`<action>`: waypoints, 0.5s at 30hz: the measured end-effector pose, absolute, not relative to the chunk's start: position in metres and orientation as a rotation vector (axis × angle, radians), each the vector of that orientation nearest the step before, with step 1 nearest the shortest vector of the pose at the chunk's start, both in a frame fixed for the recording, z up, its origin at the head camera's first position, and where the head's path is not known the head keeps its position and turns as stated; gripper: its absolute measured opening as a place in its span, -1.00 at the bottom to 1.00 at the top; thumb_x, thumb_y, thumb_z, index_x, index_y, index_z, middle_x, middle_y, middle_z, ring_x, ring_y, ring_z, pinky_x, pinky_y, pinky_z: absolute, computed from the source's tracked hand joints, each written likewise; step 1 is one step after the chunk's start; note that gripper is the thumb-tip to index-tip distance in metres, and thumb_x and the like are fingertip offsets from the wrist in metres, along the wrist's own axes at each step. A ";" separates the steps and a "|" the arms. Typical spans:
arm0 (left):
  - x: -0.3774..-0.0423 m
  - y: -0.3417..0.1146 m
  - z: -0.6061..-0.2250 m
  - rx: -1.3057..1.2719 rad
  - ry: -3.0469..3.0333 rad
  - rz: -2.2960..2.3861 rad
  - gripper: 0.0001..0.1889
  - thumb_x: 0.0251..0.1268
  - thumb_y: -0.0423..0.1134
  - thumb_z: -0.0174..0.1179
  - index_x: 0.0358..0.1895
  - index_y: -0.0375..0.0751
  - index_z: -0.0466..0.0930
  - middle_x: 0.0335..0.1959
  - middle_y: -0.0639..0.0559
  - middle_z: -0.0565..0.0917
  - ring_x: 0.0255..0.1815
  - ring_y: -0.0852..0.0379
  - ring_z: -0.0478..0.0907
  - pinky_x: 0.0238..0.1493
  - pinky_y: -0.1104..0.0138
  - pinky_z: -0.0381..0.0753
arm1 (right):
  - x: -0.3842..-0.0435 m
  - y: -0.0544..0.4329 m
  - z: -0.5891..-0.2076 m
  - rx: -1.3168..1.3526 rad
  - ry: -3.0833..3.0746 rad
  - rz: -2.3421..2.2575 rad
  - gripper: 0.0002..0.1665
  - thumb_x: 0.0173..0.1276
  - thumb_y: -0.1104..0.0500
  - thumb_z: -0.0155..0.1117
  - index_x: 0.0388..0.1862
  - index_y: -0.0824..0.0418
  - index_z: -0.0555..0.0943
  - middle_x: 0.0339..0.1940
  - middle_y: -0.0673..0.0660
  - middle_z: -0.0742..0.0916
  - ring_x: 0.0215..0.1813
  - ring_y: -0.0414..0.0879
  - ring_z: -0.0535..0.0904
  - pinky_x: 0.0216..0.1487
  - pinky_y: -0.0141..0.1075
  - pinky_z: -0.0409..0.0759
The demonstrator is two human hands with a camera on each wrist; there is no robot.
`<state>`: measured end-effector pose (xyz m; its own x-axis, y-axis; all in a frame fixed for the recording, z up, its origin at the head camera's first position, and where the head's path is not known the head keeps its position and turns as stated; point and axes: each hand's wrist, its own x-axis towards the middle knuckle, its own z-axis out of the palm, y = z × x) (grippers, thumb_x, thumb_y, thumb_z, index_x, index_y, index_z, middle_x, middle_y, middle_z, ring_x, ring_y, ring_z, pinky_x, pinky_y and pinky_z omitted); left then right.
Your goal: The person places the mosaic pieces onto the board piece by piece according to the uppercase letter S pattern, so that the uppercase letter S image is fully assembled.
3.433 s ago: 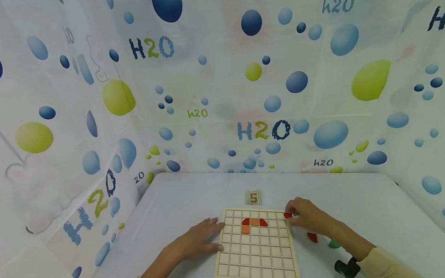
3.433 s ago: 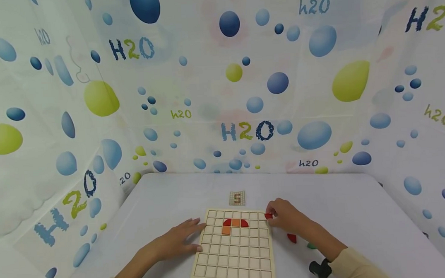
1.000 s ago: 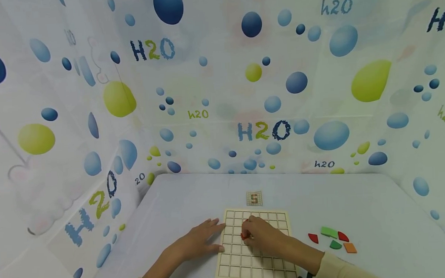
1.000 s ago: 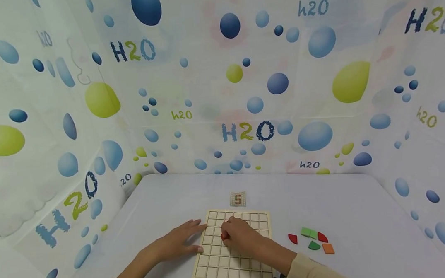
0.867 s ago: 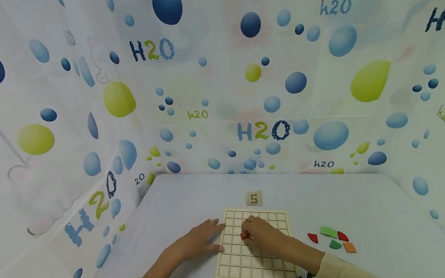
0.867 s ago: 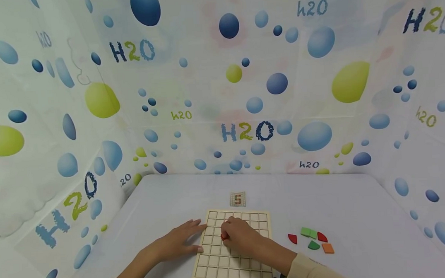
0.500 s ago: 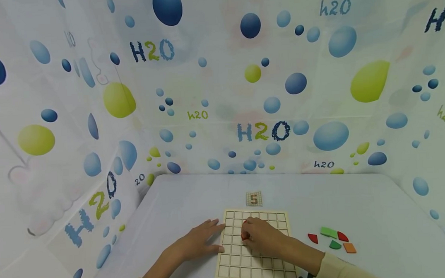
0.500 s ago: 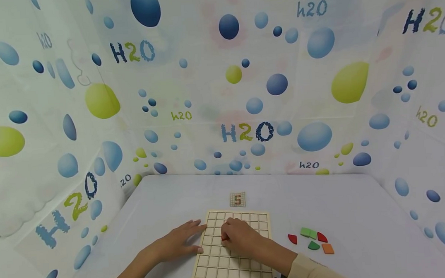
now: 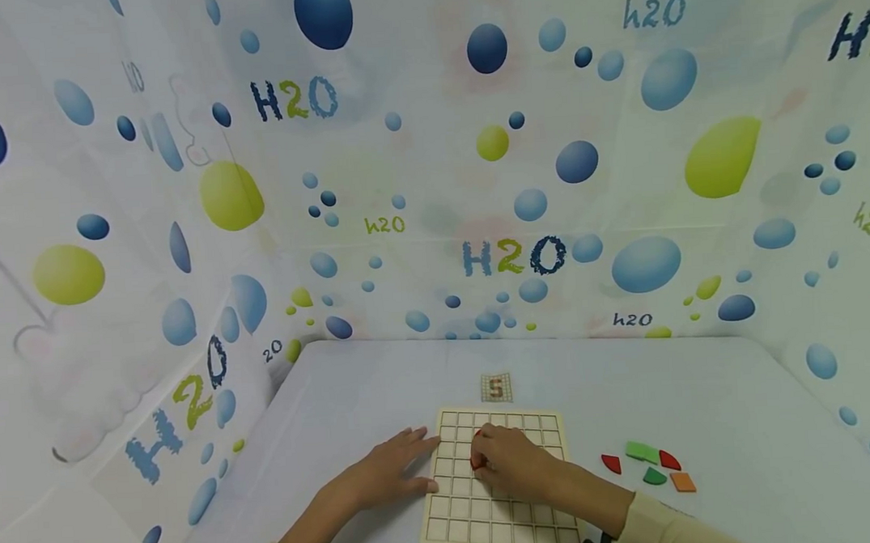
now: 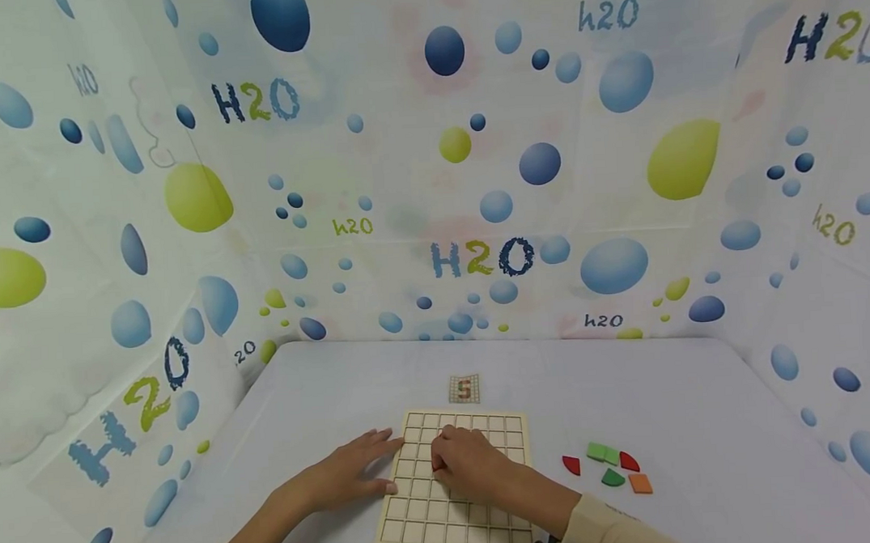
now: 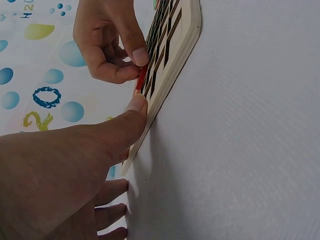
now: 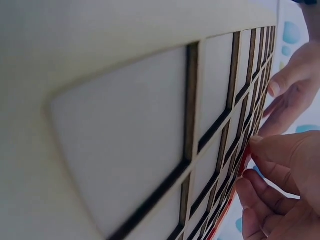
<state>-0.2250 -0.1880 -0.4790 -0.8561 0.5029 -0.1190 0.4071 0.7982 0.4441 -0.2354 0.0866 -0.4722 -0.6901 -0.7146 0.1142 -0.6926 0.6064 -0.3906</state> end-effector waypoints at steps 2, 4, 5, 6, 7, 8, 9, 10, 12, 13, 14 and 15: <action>-0.225 -0.188 -0.478 0.700 2.753 0.607 -0.17 0.39 0.30 0.30 0.62 0.05 0.34 0.66 -0.20 0.30 0.68 -0.32 0.15 0.53 -0.33 0.25 | -0.236 0.087 -0.472 -1.215 2.764 -0.637 -0.84 0.47 0.18 0.46 -0.28 -0.01 0.63 -0.19 -0.13 0.60 -0.25 -0.39 0.48 -0.22 -0.46 0.59; -0.224 -0.188 -0.478 0.694 2.751 0.610 -0.17 0.39 0.30 0.30 0.62 0.06 0.34 0.66 -0.19 0.29 0.68 -0.32 0.14 0.53 -0.34 0.25 | -0.236 0.087 -0.471 -1.222 2.765 -0.625 -0.86 0.47 0.17 0.47 -0.27 0.01 0.65 -0.20 -0.13 0.61 -0.25 -0.38 0.48 -0.21 -0.43 0.59; -0.224 -0.188 -0.478 0.694 2.752 0.609 -0.17 0.39 0.30 0.30 0.62 0.05 0.34 0.66 -0.19 0.29 0.68 -0.32 0.14 0.53 -0.34 0.25 | -0.236 0.088 -0.470 -1.226 2.767 -0.613 -0.88 0.46 0.17 0.47 -0.26 0.01 0.66 -0.20 -0.13 0.62 -0.24 -0.37 0.49 -0.20 -0.41 0.59; -0.224 -0.188 -0.478 0.694 2.752 0.609 -0.17 0.38 0.30 0.30 0.62 0.05 0.34 0.66 -0.19 0.29 0.68 -0.32 0.14 0.53 -0.34 0.25 | -0.237 0.088 -0.470 -1.225 2.768 -0.604 -0.89 0.46 0.16 0.47 -0.26 0.02 0.68 -0.20 -0.13 0.62 -0.24 -0.36 0.49 -0.18 -0.39 0.60; -0.225 -0.188 -0.478 0.695 2.752 0.608 -0.17 0.38 0.30 0.30 0.62 0.05 0.34 0.66 -0.19 0.29 0.68 -0.32 0.15 0.53 -0.33 0.25 | -0.237 0.088 -0.469 -1.226 2.772 -0.593 -0.91 0.45 0.16 0.48 -0.25 0.03 0.69 -0.20 -0.13 0.63 -0.23 -0.35 0.50 -0.17 -0.37 0.60; -0.225 -0.188 -0.478 0.696 2.751 0.608 -0.17 0.38 0.30 0.30 0.62 0.05 0.34 0.66 -0.19 0.29 0.68 -0.32 0.15 0.53 -0.33 0.25 | -0.237 0.088 -0.469 -1.222 2.776 -0.583 -0.91 0.45 0.15 0.49 -0.24 0.03 0.70 -0.20 -0.13 0.64 -0.22 -0.34 0.50 -0.16 -0.35 0.61; -0.225 -0.187 -0.478 0.697 2.750 0.610 -0.17 0.38 0.30 0.30 0.62 0.04 0.34 0.66 -0.19 0.29 0.68 -0.32 0.15 0.53 -0.33 0.25 | -0.237 0.088 -0.469 -1.218 2.781 -0.572 -0.92 0.44 0.14 0.49 -0.23 0.03 0.71 -0.20 -0.14 0.64 -0.20 -0.33 0.51 -0.15 -0.32 0.61; -0.225 -0.188 -0.478 0.696 2.748 0.611 -0.17 0.39 0.30 0.30 0.62 0.04 0.34 0.66 -0.19 0.29 0.68 -0.32 0.14 0.53 -0.33 0.25 | -0.237 0.089 -0.469 -1.212 2.785 -0.565 -0.91 0.44 0.13 0.50 -0.23 0.02 0.71 -0.20 -0.14 0.64 -0.20 -0.32 0.51 -0.15 -0.30 0.61; -0.225 -0.188 -0.479 0.695 2.747 0.609 -0.17 0.39 0.30 0.30 0.62 0.04 0.34 0.66 -0.19 0.29 0.68 -0.32 0.14 0.54 -0.32 0.25 | -0.238 0.089 -0.470 -1.192 2.802 -0.547 -0.90 0.43 0.10 0.50 -0.23 0.00 0.70 -0.21 -0.15 0.65 -0.18 -0.31 0.52 -0.16 -0.27 0.57; -0.225 -0.188 -0.479 0.697 2.747 0.608 -0.17 0.39 0.31 0.29 0.62 0.04 0.34 0.66 -0.19 0.29 0.68 -0.32 0.14 0.54 -0.32 0.25 | -0.238 0.089 -0.470 -1.186 2.814 -0.535 -0.89 0.43 0.09 0.51 -0.24 -0.01 0.70 -0.21 -0.16 0.65 -0.18 -0.31 0.52 -0.17 -0.26 0.55; -0.225 -0.188 -0.479 0.696 2.747 0.608 -0.17 0.39 0.31 0.29 0.62 0.04 0.34 0.66 -0.19 0.29 0.69 -0.32 0.14 0.54 -0.32 0.25 | -0.238 0.089 -0.471 -1.179 2.827 -0.525 -0.88 0.42 0.07 0.51 -0.24 -0.02 0.69 -0.23 -0.17 0.64 -0.19 -0.31 0.52 -0.19 -0.26 0.51; -0.226 -0.188 -0.479 0.696 2.748 0.608 -0.17 0.39 0.31 0.29 0.62 0.04 0.34 0.66 -0.19 0.29 0.69 -0.31 0.14 0.54 -0.32 0.25 | -0.238 0.090 -0.471 -1.174 2.839 -0.517 -0.87 0.42 0.06 0.51 -0.25 -0.02 0.68 -0.24 -0.17 0.63 -0.20 -0.31 0.51 -0.21 -0.26 0.48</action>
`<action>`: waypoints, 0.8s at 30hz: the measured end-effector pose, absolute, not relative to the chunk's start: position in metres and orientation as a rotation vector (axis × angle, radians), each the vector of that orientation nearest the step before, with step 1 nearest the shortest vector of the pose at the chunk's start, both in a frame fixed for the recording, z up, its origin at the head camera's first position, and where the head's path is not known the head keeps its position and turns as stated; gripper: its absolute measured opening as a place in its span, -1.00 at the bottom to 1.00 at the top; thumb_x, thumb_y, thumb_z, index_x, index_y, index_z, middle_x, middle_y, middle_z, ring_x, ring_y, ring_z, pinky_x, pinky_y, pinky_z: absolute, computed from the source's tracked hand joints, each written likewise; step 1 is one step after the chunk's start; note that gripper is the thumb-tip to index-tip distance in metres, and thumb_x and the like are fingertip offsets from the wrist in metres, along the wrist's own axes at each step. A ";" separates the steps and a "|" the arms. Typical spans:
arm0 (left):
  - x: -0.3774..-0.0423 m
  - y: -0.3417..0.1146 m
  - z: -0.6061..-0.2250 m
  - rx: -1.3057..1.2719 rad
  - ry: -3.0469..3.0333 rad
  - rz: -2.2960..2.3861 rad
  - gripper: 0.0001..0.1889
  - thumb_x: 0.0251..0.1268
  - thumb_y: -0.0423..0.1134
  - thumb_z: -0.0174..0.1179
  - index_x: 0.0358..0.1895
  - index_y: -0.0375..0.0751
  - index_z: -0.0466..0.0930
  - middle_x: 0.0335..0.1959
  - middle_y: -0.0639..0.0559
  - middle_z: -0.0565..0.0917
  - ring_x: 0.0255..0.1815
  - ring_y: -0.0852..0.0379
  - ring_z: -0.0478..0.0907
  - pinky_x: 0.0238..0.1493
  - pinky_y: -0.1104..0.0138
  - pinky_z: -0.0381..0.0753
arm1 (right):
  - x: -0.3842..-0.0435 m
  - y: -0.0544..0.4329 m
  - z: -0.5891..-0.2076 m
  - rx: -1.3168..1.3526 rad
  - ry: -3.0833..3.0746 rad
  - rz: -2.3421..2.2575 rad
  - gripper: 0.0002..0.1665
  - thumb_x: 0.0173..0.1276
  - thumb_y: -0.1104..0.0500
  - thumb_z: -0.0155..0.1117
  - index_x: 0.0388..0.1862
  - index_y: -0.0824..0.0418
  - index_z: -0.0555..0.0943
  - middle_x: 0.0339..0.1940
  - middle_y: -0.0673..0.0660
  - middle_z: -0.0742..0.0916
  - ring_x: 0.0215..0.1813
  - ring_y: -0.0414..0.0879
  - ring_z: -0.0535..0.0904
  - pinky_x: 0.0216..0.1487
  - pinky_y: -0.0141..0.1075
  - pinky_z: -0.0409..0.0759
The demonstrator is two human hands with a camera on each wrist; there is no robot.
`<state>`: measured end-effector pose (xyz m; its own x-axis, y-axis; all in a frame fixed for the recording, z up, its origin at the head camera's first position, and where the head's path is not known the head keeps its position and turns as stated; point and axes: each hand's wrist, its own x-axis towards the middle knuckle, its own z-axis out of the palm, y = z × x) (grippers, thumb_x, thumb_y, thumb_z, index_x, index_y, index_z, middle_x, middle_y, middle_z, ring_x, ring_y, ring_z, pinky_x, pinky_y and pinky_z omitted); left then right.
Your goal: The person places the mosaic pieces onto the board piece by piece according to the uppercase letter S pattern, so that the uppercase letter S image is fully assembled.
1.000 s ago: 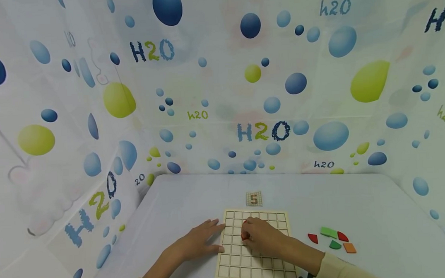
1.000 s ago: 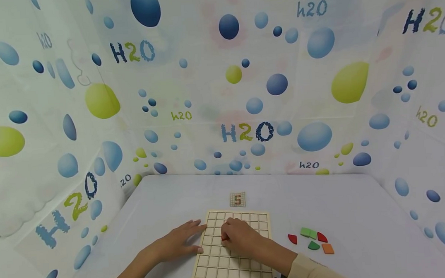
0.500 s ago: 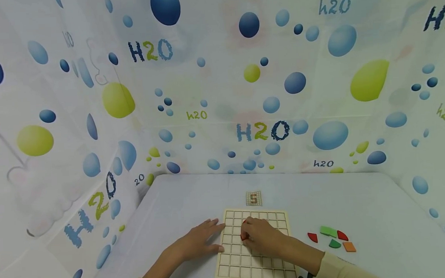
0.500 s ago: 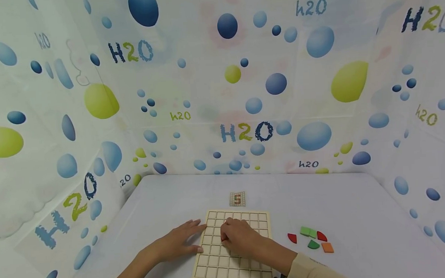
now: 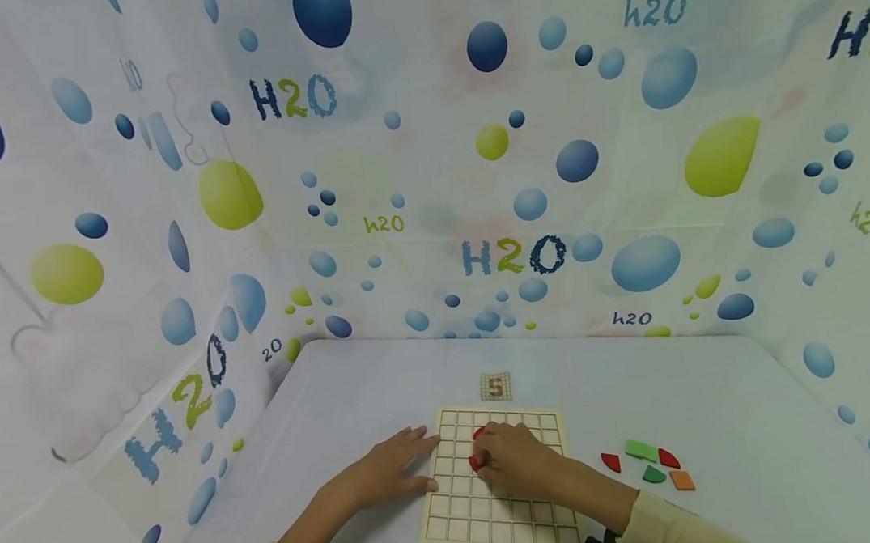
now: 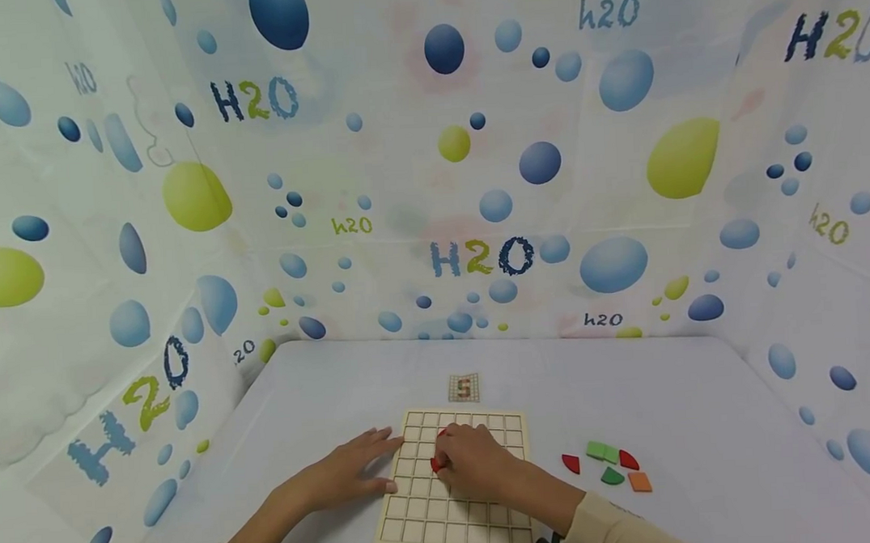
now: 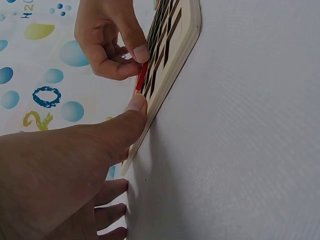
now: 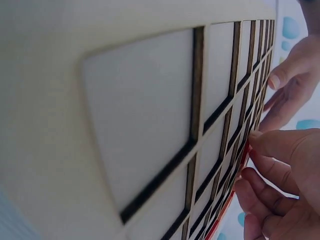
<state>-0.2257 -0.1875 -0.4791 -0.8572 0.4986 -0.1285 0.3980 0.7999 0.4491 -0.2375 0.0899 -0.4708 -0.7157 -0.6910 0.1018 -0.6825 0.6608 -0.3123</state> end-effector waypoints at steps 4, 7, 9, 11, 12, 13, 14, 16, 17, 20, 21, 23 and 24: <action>-0.227 -0.188 -0.479 0.698 2.756 0.597 -0.17 0.38 0.31 0.29 0.62 0.05 0.34 0.65 -0.19 0.30 0.68 -0.32 0.15 0.54 -0.32 0.25 | -0.237 0.091 -0.470 -1.151 2.869 -0.515 -0.84 0.39 0.04 0.53 -0.30 -0.03 0.67 -0.29 -0.18 0.59 -0.26 -0.32 0.45 -0.25 -0.28 0.37; -0.226 -0.188 -0.479 0.694 2.754 0.593 -0.17 0.38 0.32 0.29 0.62 0.07 0.34 0.66 -0.18 0.30 0.69 -0.30 0.15 0.54 -0.31 0.25 | -0.237 0.092 -0.468 -1.123 2.865 -0.547 -0.82 0.40 0.02 0.53 -0.31 -0.05 0.66 -0.30 -0.20 0.58 -0.26 -0.33 0.43 -0.22 -0.25 0.36; -0.226 -0.188 -0.479 0.688 2.749 0.597 -0.17 0.38 0.32 0.28 0.62 0.07 0.34 0.66 -0.17 0.29 0.69 -0.30 0.14 0.55 -0.31 0.24 | -0.237 0.092 -0.467 -1.111 2.859 -0.581 -0.82 0.40 0.01 0.52 -0.28 -0.06 0.64 -0.29 -0.20 0.59 -0.24 -0.35 0.45 -0.18 -0.23 0.37; -0.226 -0.188 -0.479 0.683 2.747 0.600 -0.17 0.38 0.33 0.29 0.62 0.08 0.34 0.66 -0.17 0.29 0.69 -0.30 0.14 0.55 -0.31 0.24 | -0.237 0.091 -0.467 -1.122 2.857 -0.613 -0.81 0.41 0.01 0.52 -0.23 -0.04 0.63 -0.27 -0.19 0.60 -0.22 -0.35 0.47 -0.15 -0.22 0.40; -0.226 -0.188 -0.479 0.680 2.746 0.601 -0.17 0.38 0.32 0.29 0.62 0.08 0.34 0.66 -0.17 0.29 0.69 -0.30 0.14 0.55 -0.31 0.24 | -0.237 0.091 -0.468 -1.129 2.856 -0.627 -0.80 0.41 0.01 0.52 -0.21 -0.04 0.62 -0.27 -0.19 0.61 -0.22 -0.35 0.48 -0.15 -0.23 0.40; -0.227 -0.188 -0.479 0.675 2.745 0.602 -0.17 0.38 0.32 0.29 0.62 0.08 0.34 0.66 -0.17 0.29 0.69 -0.30 0.13 0.55 -0.32 0.23 | -0.238 0.090 -0.469 -1.138 2.851 -0.630 -0.80 0.41 0.02 0.52 -0.19 -0.03 0.62 -0.26 -0.19 0.62 -0.21 -0.35 0.49 -0.15 -0.24 0.40; -0.227 -0.188 -0.478 0.671 2.745 0.601 -0.17 0.37 0.32 0.29 0.62 0.09 0.34 0.67 -0.17 0.29 0.69 -0.30 0.13 0.55 -0.32 0.23 | -0.238 0.089 -0.469 -1.149 2.845 -0.634 -0.80 0.41 0.03 0.52 -0.17 -0.01 0.63 -0.26 -0.18 0.63 -0.20 -0.35 0.50 -0.16 -0.26 0.40; -0.227 -0.188 -0.478 0.666 2.746 0.598 -0.17 0.37 0.32 0.29 0.62 0.10 0.34 0.67 -0.16 0.28 0.69 -0.29 0.13 0.55 -0.32 0.24 | -0.238 0.088 -0.471 -1.167 2.843 -0.613 -0.79 0.41 0.02 0.52 -0.15 -0.01 0.64 -0.24 -0.18 0.64 -0.20 -0.35 0.50 -0.18 -0.29 0.40; -0.227 -0.187 -0.478 0.664 2.744 0.598 -0.17 0.37 0.32 0.29 0.62 0.10 0.34 0.67 -0.15 0.28 0.70 -0.29 0.13 0.55 -0.32 0.24 | -0.238 0.088 -0.471 -1.165 2.841 -0.600 -0.80 0.41 0.02 0.53 -0.15 -0.01 0.65 -0.24 -0.18 0.64 -0.21 -0.35 0.50 -0.19 -0.30 0.40; -0.227 -0.187 -0.479 0.666 2.739 0.600 -0.17 0.37 0.32 0.29 0.62 0.10 0.34 0.67 -0.15 0.28 0.70 -0.28 0.13 0.55 -0.31 0.23 | -0.238 0.087 -0.473 -1.144 2.846 -0.562 -0.81 0.39 0.02 0.54 -0.19 -0.02 0.66 -0.24 -0.18 0.64 -0.21 -0.34 0.50 -0.21 -0.29 0.40; -0.227 -0.187 -0.479 0.670 2.739 0.599 -0.17 0.38 0.32 0.29 0.62 0.09 0.34 0.67 -0.15 0.29 0.69 -0.29 0.13 0.55 -0.31 0.24 | -0.238 0.088 -0.473 -1.135 2.851 -0.556 -0.81 0.38 0.02 0.55 -0.20 -0.03 0.66 -0.24 -0.18 0.64 -0.22 -0.34 0.50 -0.21 -0.29 0.40; -0.226 -0.187 -0.479 0.675 2.740 0.600 -0.17 0.38 0.31 0.30 0.62 0.08 0.34 0.66 -0.16 0.29 0.69 -0.29 0.14 0.55 -0.31 0.24 | -0.239 0.089 -0.473 -1.114 2.855 -0.556 -0.81 0.37 0.02 0.56 -0.21 -0.05 0.66 -0.25 -0.18 0.64 -0.22 -0.33 0.49 -0.21 -0.26 0.40; -0.227 -0.187 -0.479 0.677 2.742 0.598 -0.17 0.38 0.31 0.30 0.62 0.07 0.34 0.66 -0.17 0.29 0.69 -0.29 0.14 0.55 -0.31 0.24 | -0.239 0.089 -0.474 -1.104 2.854 -0.560 -0.81 0.36 0.03 0.56 -0.22 -0.05 0.66 -0.26 -0.19 0.63 -0.21 -0.33 0.49 -0.20 -0.24 0.40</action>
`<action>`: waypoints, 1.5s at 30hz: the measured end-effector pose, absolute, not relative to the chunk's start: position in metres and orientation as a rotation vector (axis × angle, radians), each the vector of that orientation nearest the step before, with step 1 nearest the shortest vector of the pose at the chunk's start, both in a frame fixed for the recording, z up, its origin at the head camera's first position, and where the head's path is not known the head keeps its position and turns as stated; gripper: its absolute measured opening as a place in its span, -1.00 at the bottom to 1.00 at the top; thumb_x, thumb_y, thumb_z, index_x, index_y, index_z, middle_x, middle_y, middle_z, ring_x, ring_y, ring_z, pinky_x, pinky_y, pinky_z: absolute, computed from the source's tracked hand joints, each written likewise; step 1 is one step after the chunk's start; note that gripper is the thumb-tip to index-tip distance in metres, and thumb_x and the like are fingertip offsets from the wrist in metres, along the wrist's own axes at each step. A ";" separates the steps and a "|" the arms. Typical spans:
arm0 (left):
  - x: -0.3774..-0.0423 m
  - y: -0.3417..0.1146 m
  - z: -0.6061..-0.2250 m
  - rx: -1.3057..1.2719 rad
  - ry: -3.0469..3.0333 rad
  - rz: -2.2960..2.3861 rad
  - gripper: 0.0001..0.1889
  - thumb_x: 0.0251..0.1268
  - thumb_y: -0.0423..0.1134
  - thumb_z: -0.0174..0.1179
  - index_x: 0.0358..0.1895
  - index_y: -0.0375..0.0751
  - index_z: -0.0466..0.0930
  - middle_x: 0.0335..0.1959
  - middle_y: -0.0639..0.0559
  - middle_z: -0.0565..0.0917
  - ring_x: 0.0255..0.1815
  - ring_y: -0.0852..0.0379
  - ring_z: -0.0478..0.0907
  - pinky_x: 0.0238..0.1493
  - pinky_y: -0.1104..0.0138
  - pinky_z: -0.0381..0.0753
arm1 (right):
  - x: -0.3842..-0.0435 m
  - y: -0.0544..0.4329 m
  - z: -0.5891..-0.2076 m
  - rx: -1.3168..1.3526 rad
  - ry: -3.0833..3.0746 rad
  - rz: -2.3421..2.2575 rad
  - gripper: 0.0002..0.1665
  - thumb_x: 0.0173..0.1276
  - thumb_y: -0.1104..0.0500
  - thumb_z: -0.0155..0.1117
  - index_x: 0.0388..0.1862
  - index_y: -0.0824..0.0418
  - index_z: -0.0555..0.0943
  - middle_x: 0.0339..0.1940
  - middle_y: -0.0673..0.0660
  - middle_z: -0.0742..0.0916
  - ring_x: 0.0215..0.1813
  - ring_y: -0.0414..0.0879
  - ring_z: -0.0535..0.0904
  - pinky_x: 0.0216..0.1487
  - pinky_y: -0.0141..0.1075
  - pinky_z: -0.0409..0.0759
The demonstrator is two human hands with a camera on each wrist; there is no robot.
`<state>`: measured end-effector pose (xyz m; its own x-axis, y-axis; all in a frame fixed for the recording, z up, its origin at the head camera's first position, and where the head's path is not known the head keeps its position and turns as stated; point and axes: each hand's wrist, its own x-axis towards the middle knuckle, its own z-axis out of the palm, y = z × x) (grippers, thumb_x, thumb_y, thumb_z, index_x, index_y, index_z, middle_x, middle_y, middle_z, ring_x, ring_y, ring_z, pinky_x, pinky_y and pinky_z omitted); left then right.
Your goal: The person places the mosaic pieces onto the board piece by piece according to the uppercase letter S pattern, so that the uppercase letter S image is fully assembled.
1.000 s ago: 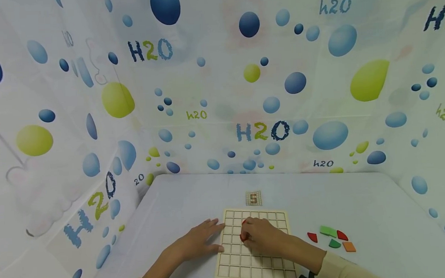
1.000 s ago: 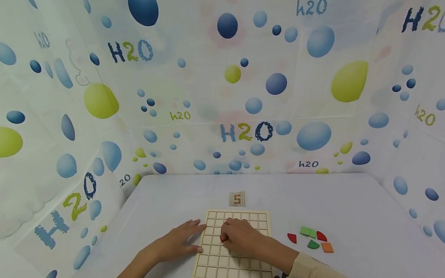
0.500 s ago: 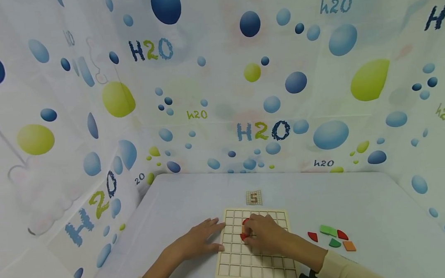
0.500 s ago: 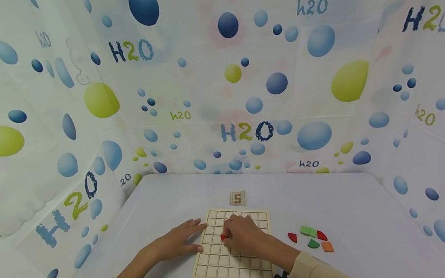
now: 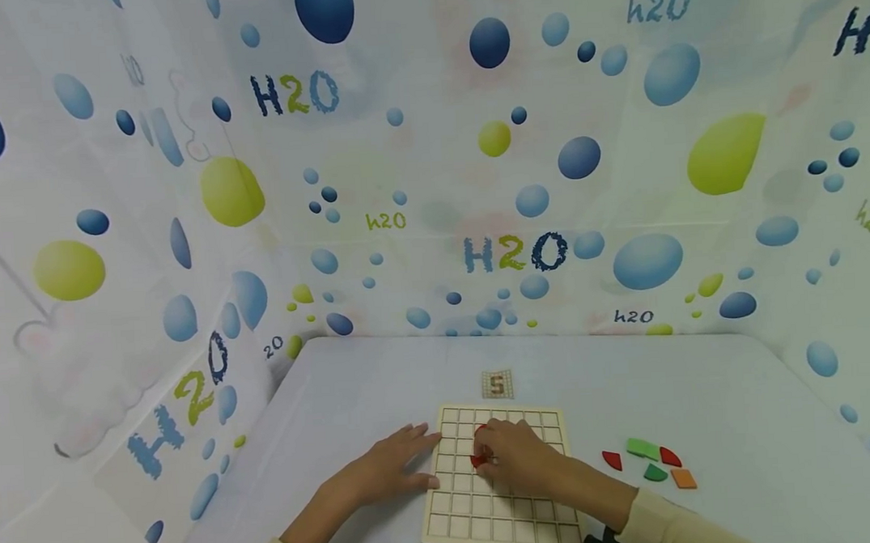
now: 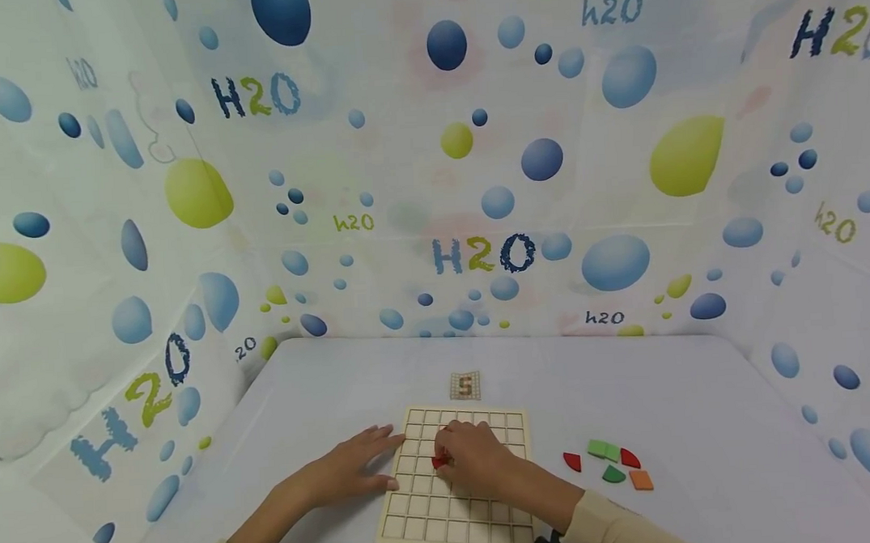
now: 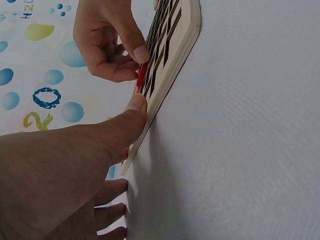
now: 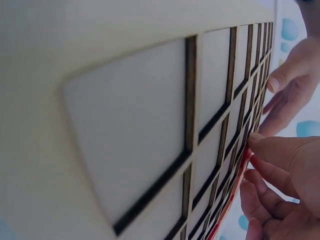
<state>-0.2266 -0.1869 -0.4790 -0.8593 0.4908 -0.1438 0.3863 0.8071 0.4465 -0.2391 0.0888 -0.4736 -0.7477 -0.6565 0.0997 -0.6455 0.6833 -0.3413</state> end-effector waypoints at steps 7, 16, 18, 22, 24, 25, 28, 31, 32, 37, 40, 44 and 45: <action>-0.228 -0.188 -0.482 0.684 2.747 0.589 -0.16 0.37 0.32 0.30 0.62 0.08 0.33 0.67 -0.16 0.29 0.69 -0.29 0.15 0.55 -0.31 0.25 | -0.239 0.093 -0.474 -1.033 2.830 -0.632 -0.78 0.35 0.02 0.57 -0.21 -0.05 0.65 -0.24 -0.18 0.65 -0.19 -0.30 0.51 -0.12 -0.11 0.44; -0.228 -0.186 -0.481 0.668 2.743 0.584 -0.16 0.36 0.32 0.31 0.62 0.10 0.34 0.66 -0.14 0.30 0.69 -0.27 0.14 0.55 -0.30 0.25 | -0.240 0.102 -0.467 -0.919 2.814 -0.757 -0.68 0.34 0.10 0.56 -0.04 0.11 0.62 -0.24 -0.08 0.67 -0.20 -0.21 0.56 -0.02 0.03 0.48; -0.228 -0.186 -0.481 0.664 2.743 0.585 -0.16 0.36 0.32 0.31 0.62 0.10 0.33 0.66 -0.14 0.29 0.69 -0.27 0.14 0.55 -0.31 0.25 | -0.240 0.103 -0.464 -0.903 2.806 -0.782 -0.65 0.31 0.15 0.57 -0.04 0.16 0.61 -0.25 -0.04 0.67 -0.20 -0.18 0.56 -0.03 0.06 0.49; -0.228 -0.187 -0.482 0.665 2.744 0.586 -0.16 0.36 0.32 0.31 0.62 0.10 0.33 0.66 -0.14 0.29 0.69 -0.27 0.14 0.55 -0.31 0.24 | -0.241 0.104 -0.465 -0.928 2.808 -0.776 -0.68 0.31 0.17 0.56 -0.07 0.14 0.61 -0.22 -0.04 0.68 -0.16 -0.16 0.58 -0.03 0.07 0.50; -0.228 -0.187 -0.482 0.669 2.744 0.587 -0.16 0.37 0.32 0.31 0.62 0.10 0.33 0.66 -0.14 0.29 0.69 -0.28 0.14 0.55 -0.31 0.24 | -0.241 0.103 -0.469 -0.959 2.815 -0.751 -0.72 0.34 0.13 0.55 -0.09 0.09 0.62 -0.20 -0.08 0.68 -0.14 -0.18 0.60 -0.03 0.04 0.51; -0.227 -0.187 -0.482 0.671 2.743 0.589 -0.16 0.37 0.32 0.30 0.62 0.10 0.33 0.67 -0.15 0.29 0.69 -0.28 0.14 0.55 -0.31 0.24 | -0.241 0.102 -0.472 -0.978 2.821 -0.731 -0.74 0.35 0.10 0.54 -0.11 0.05 0.63 -0.19 -0.10 0.68 -0.12 -0.20 0.61 -0.03 0.02 0.52; -0.227 -0.188 -0.481 0.672 2.740 0.598 -0.17 0.38 0.31 0.30 0.63 0.09 0.33 0.67 -0.15 0.28 0.70 -0.28 0.13 0.55 -0.32 0.23 | -0.241 0.097 -0.477 -1.029 2.831 -0.685 -0.79 0.38 0.04 0.53 -0.16 -0.03 0.63 -0.19 -0.16 0.67 -0.12 -0.26 0.59 -0.07 -0.11 0.50; -0.227 -0.188 -0.481 0.666 2.741 0.602 -0.16 0.37 0.32 0.30 0.63 0.09 0.33 0.67 -0.15 0.28 0.70 -0.27 0.13 0.55 -0.32 0.23 | -0.239 0.092 -0.478 -1.081 2.840 -0.653 -0.80 0.37 0.02 0.54 -0.21 -0.04 0.65 -0.24 -0.19 0.64 -0.21 -0.31 0.55 -0.14 -0.20 0.50; -0.227 -0.188 -0.481 0.663 2.741 0.601 -0.16 0.37 0.32 0.30 0.63 0.10 0.33 0.67 -0.14 0.28 0.70 -0.27 0.13 0.55 -0.31 0.23 | -0.239 0.091 -0.478 -1.100 2.845 -0.645 -0.81 0.37 0.03 0.55 -0.21 -0.03 0.65 -0.26 -0.18 0.64 -0.24 -0.32 0.53 -0.18 -0.22 0.50; -0.227 -0.187 -0.481 0.652 2.740 0.596 -0.16 0.36 0.33 0.30 0.63 0.12 0.33 0.68 -0.12 0.27 0.70 -0.26 0.12 0.56 -0.30 0.23 | -0.235 0.086 -0.474 -1.160 2.890 -0.578 -0.82 0.40 0.05 0.53 -0.25 0.01 0.65 -0.31 -0.17 0.64 -0.29 -0.34 0.48 -0.26 -0.28 0.47; -0.227 -0.187 -0.481 0.656 2.743 0.589 -0.16 0.36 0.34 0.29 0.63 0.13 0.32 0.68 -0.13 0.27 0.70 -0.26 0.13 0.56 -0.30 0.24 | -0.235 0.084 -0.473 -1.176 2.909 -0.567 -0.80 0.42 0.06 0.52 -0.27 0.02 0.62 -0.34 -0.16 0.64 -0.32 -0.34 0.47 -0.27 -0.28 0.45; -0.227 -0.188 -0.481 0.668 2.751 0.591 -0.15 0.36 0.34 0.28 0.63 0.12 0.32 0.67 -0.15 0.27 0.69 -0.28 0.14 0.54 -0.31 0.25 | -0.235 0.084 -0.474 -1.168 2.917 -0.575 -0.77 0.42 0.05 0.51 -0.28 0.01 0.59 -0.38 -0.17 0.61 -0.36 -0.35 0.41 -0.27 -0.26 0.41; -0.227 -0.188 -0.481 0.670 2.753 0.590 -0.15 0.36 0.35 0.28 0.63 0.12 0.32 0.67 -0.15 0.27 0.69 -0.28 0.14 0.54 -0.31 0.25 | -0.235 0.084 -0.474 -1.155 2.916 -0.574 -0.77 0.43 0.04 0.51 -0.28 0.01 0.58 -0.39 -0.18 0.61 -0.36 -0.36 0.39 -0.26 -0.26 0.40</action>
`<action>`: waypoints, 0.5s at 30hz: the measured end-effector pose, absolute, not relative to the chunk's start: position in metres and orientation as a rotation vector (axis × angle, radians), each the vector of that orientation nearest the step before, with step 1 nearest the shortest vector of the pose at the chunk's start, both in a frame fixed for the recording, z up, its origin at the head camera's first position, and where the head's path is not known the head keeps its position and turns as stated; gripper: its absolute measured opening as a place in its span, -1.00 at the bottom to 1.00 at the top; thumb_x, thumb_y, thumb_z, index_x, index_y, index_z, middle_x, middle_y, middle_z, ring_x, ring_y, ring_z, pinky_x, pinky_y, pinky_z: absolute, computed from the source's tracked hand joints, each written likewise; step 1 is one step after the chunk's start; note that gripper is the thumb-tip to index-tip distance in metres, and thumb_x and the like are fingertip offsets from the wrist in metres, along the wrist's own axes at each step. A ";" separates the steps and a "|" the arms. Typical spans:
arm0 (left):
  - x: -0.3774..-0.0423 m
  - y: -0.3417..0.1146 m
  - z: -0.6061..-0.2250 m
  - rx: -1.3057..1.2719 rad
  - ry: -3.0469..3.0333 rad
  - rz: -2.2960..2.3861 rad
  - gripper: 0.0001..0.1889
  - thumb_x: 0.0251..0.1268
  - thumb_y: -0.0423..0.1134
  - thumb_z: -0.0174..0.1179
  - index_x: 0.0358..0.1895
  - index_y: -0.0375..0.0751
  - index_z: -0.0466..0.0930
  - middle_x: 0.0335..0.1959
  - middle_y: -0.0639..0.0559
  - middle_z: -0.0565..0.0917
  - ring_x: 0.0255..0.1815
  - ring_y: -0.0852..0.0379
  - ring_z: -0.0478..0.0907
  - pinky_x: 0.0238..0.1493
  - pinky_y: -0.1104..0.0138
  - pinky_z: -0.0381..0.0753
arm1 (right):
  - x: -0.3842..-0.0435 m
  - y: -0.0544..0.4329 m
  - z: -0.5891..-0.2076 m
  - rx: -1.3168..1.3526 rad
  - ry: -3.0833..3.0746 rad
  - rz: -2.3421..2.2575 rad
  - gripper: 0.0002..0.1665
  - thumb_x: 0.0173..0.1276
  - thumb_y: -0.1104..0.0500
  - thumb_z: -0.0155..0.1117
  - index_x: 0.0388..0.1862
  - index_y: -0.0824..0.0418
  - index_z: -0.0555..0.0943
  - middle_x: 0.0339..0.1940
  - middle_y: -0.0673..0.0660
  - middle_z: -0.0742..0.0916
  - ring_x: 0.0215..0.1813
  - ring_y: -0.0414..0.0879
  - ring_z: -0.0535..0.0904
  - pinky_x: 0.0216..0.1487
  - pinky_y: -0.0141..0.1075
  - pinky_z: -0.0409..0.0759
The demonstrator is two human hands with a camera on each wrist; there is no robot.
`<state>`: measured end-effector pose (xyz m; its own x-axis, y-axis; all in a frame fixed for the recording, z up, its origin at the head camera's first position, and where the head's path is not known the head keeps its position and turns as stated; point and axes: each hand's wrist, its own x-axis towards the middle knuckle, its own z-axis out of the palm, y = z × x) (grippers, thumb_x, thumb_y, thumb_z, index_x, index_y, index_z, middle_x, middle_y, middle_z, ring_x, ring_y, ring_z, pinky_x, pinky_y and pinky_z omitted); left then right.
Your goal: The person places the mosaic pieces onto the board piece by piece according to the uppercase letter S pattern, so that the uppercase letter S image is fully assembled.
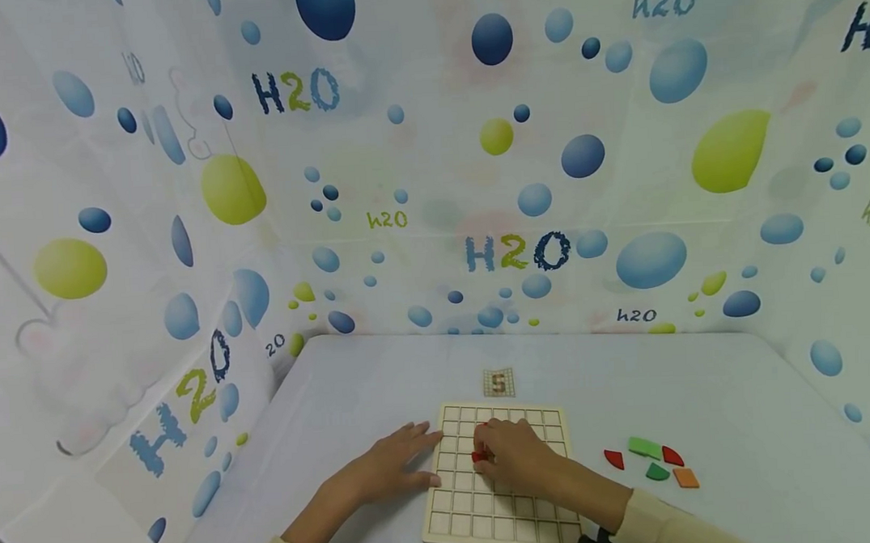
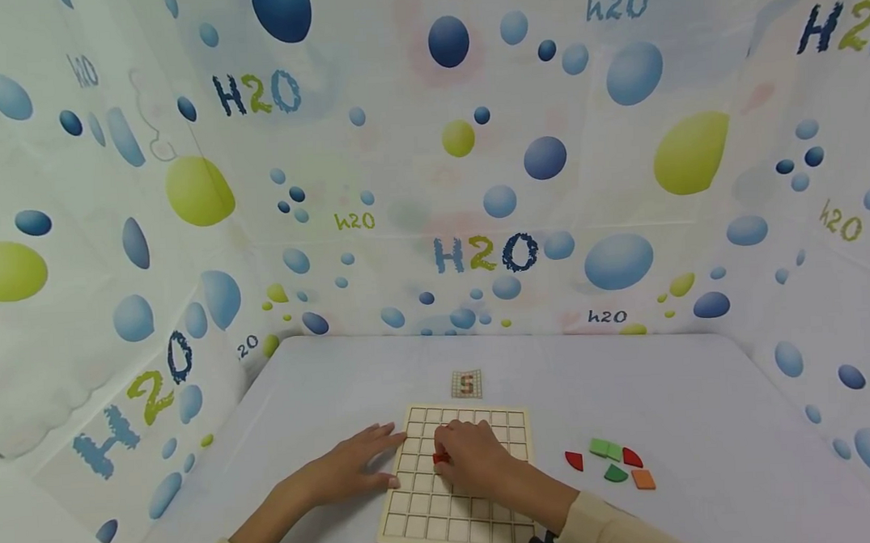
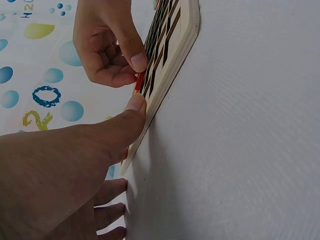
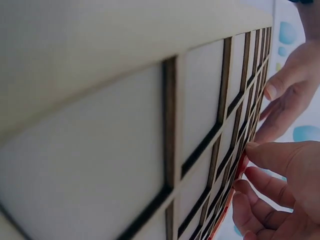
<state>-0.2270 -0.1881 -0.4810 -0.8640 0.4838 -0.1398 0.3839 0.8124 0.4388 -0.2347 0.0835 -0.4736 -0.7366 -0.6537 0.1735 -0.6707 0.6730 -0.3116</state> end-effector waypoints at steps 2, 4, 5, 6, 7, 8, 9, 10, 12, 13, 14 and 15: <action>-0.227 -0.188 -0.481 0.677 2.753 0.593 -0.15 0.37 0.34 0.28 0.63 0.12 0.32 0.67 -0.15 0.27 0.69 -0.29 0.14 0.54 -0.32 0.25 | -0.234 0.083 -0.473 1.111 -2.844 0.564 -0.77 0.42 0.04 0.51 -0.28 0.00 0.58 -0.39 -0.19 0.60 -0.37 -0.36 0.38 -0.26 -0.27 0.38; -0.227 -0.188 -0.482 0.680 2.749 0.596 -0.16 0.37 0.34 0.28 0.63 0.12 0.31 0.67 -0.15 0.27 0.69 -0.29 0.13 0.55 -0.31 0.24 | -0.233 0.083 -0.473 1.099 -2.860 0.570 -0.76 0.42 0.03 0.51 -0.28 -0.01 0.58 -0.38 -0.19 0.60 -0.36 -0.35 0.38 -0.26 -0.27 0.36; -0.228 -0.188 -0.483 0.681 2.748 0.596 -0.16 0.37 0.34 0.27 0.64 0.12 0.31 0.68 -0.15 0.27 0.70 -0.29 0.13 0.55 -0.31 0.24 | -0.233 0.084 -0.472 1.092 -2.865 0.573 -0.76 0.41 0.03 0.52 -0.28 -0.01 0.58 -0.38 -0.19 0.60 -0.36 -0.35 0.39 -0.26 -0.26 0.36; -0.228 -0.188 -0.483 0.682 2.747 0.596 -0.16 0.38 0.34 0.27 0.64 0.12 0.31 0.68 -0.15 0.27 0.70 -0.28 0.13 0.55 -0.31 0.24 | -0.233 0.084 -0.472 1.082 -2.874 0.578 -0.76 0.41 0.02 0.52 -0.28 -0.02 0.58 -0.38 -0.20 0.60 -0.36 -0.35 0.39 -0.27 -0.26 0.36; -0.228 -0.188 -0.484 0.682 2.744 0.598 -0.16 0.38 0.34 0.27 0.64 0.12 0.31 0.68 -0.15 0.26 0.70 -0.28 0.13 0.55 -0.31 0.24 | -0.232 0.084 -0.471 1.069 -2.885 0.581 -0.76 0.41 0.02 0.52 -0.29 -0.03 0.58 -0.38 -0.21 0.60 -0.35 -0.35 0.40 -0.26 -0.25 0.36; -0.228 -0.188 -0.484 0.683 2.743 0.601 -0.16 0.38 0.34 0.27 0.64 0.11 0.31 0.68 -0.15 0.26 0.70 -0.28 0.12 0.55 -0.31 0.24 | -0.232 0.084 -0.471 1.056 -2.894 0.587 -0.75 0.40 0.01 0.53 -0.30 -0.04 0.58 -0.38 -0.21 0.60 -0.35 -0.35 0.40 -0.25 -0.23 0.36; -0.228 -0.188 -0.484 0.682 2.742 0.602 -0.16 0.38 0.34 0.27 0.64 0.12 0.31 0.68 -0.14 0.26 0.70 -0.28 0.12 0.55 -0.31 0.24 | -0.232 0.085 -0.471 1.043 -2.902 0.596 -0.75 0.40 0.01 0.53 -0.30 -0.04 0.57 -0.38 -0.21 0.60 -0.35 -0.34 0.41 -0.24 -0.22 0.36; -0.228 -0.188 -0.484 0.683 2.744 0.600 -0.16 0.38 0.34 0.27 0.64 0.11 0.31 0.68 -0.15 0.26 0.70 -0.28 0.13 0.55 -0.31 0.24 | -0.231 0.085 -0.470 1.028 -2.910 0.607 -0.74 0.40 0.00 0.53 -0.31 -0.04 0.57 -0.39 -0.21 0.59 -0.35 -0.34 0.41 -0.23 -0.20 0.36; -0.228 -0.188 -0.483 0.683 2.748 0.599 -0.16 0.38 0.34 0.27 0.64 0.11 0.31 0.68 -0.15 0.26 0.70 -0.29 0.13 0.55 -0.32 0.24 | -0.231 0.085 -0.470 0.999 -2.928 0.624 -0.73 0.40 -0.02 0.53 -0.32 -0.05 0.56 -0.40 -0.22 0.57 -0.35 -0.33 0.41 -0.22 -0.18 0.35; -0.227 -0.188 -0.484 0.684 2.750 0.599 -0.16 0.38 0.35 0.27 0.64 0.11 0.31 0.68 -0.16 0.27 0.70 -0.29 0.13 0.55 -0.31 0.24 | -0.231 0.085 -0.469 0.986 -2.937 0.631 -0.72 0.40 -0.03 0.52 -0.33 -0.06 0.55 -0.40 -0.22 0.56 -0.35 -0.32 0.41 -0.21 -0.17 0.35; -0.227 -0.188 -0.483 0.688 2.753 0.596 -0.16 0.38 0.35 0.27 0.64 0.11 0.31 0.67 -0.16 0.27 0.70 -0.29 0.13 0.55 -0.32 0.24 | -0.231 0.086 -0.469 0.976 -2.943 0.641 -0.71 0.40 -0.04 0.52 -0.33 -0.05 0.55 -0.41 -0.21 0.56 -0.35 -0.31 0.41 -0.21 -0.17 0.34; -0.227 -0.188 -0.483 0.688 2.753 0.593 -0.16 0.38 0.35 0.27 0.64 0.10 0.31 0.67 -0.16 0.27 0.70 -0.29 0.13 0.55 -0.32 0.24 | -0.231 0.087 -0.469 0.964 -2.951 0.649 -0.71 0.40 -0.06 0.51 -0.34 -0.05 0.55 -0.41 -0.21 0.56 -0.35 -0.31 0.41 -0.20 -0.16 0.34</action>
<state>-0.2273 -0.1884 -0.4834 -0.8599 0.4932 -0.1320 0.3950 0.8065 0.4399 -0.2311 0.0866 -0.4694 -0.8149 -0.5715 0.0964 -0.5592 0.7318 -0.3896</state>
